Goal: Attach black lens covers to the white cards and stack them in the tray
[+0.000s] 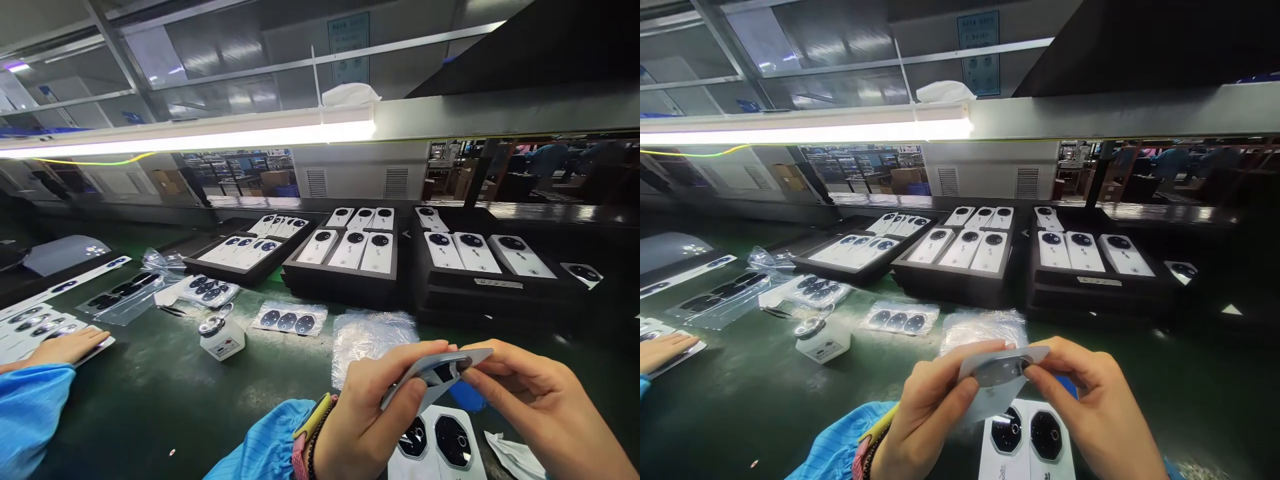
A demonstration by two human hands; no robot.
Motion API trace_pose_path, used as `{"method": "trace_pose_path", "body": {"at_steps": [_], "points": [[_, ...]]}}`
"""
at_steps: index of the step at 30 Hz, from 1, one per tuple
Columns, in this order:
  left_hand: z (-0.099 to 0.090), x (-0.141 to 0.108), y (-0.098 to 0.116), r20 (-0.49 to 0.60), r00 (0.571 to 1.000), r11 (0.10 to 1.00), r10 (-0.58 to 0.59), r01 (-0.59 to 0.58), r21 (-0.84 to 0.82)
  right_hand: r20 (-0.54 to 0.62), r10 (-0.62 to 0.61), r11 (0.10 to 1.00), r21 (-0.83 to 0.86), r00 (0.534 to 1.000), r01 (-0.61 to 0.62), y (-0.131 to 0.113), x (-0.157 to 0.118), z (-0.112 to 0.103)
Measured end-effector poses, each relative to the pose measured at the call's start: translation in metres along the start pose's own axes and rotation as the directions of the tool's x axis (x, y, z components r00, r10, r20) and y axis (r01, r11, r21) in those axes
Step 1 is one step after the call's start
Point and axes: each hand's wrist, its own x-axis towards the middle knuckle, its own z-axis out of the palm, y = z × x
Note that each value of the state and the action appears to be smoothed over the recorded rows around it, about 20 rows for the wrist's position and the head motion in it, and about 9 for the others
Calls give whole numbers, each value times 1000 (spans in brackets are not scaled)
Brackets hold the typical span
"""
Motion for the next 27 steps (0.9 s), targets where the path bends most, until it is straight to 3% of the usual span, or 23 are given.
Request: {"method": "trace_pose_path", "body": {"at_steps": [7,11,15,20,27], "points": [[-1,-1,3,6,994,993,105,-104,-56,-32,-88,993,-76,996,85,-2,-5,1],[-1,-1,6,-17,999,994,-49,47,-96,3,-50,995,-88,999,50,-4,-5,2],[0,-1,11,32,978,952,-207,209,-226,91,45,999,-13,995,-44,-3,0,-2],[-2,2,18,149,970,928,-190,227,-294,222,73,995,50,972,-86,0,10,-6],[-2,1,17,125,979,924,-161,194,-330,239,113,991,38,964,-126,1,9,-7]]}}
